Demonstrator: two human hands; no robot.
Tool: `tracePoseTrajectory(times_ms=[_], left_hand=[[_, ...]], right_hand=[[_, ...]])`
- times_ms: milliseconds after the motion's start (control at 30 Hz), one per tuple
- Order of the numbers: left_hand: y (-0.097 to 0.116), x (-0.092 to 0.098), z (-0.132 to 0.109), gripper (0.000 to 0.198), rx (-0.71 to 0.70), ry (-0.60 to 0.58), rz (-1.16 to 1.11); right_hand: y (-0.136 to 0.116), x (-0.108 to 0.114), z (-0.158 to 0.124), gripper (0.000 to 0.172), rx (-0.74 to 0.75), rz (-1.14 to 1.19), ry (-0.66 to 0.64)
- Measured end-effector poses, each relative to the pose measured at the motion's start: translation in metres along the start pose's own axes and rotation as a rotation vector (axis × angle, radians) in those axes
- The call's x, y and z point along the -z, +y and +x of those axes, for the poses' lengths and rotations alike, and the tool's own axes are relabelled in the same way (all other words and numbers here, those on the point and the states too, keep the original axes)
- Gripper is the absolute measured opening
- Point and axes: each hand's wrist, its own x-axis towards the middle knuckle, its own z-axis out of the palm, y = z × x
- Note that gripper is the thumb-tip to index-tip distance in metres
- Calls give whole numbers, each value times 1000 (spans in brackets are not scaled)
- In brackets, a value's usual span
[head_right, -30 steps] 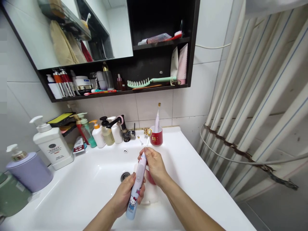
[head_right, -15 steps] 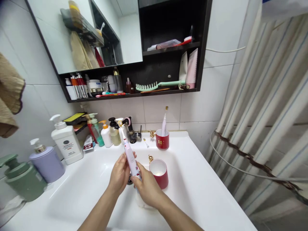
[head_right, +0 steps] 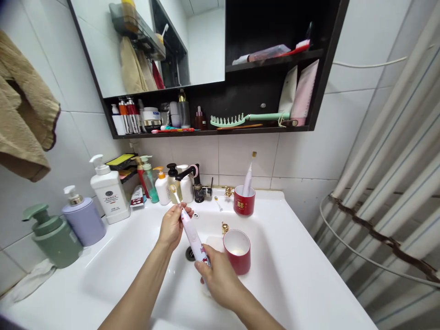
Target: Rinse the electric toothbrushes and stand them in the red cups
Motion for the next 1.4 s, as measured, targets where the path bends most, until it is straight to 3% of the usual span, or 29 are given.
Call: tracePoseTrajectory(times_ms=[367,567,667,767,967,1067,1167,1300,1400], left_hand=[[0,0,-2,17,70,-73,-83],[1,-1,-6,16,153,-145,-119],[-5,-8,-13,21,225,-157,-131],[-14,-16,-22,30,331,-218,-137],[-20,-24,-35,29,493,-265,-179],[-22,-28,-44,35,709,-458,-170],[-29,-33,-54,41,862,-637,-116],[-34,-36,-64,42,879,-686,-57],[-33,-32,-70,41,798,-701,30]], right_hand=[[0,-1,-1,12,-4,166,40],[-10,-2,-5,14,-131,371,-136],[-12,-2,-3,12,-92,355,-60],[-11,4,0,13,-26,287,104],[-13,33,3,25,34,157,263],[-21,47,1,28,56,429,379],[-26,54,0,27,70,764,337],[-24,56,0,20,32,936,363],[-21,58,0,19,21,961,463]])
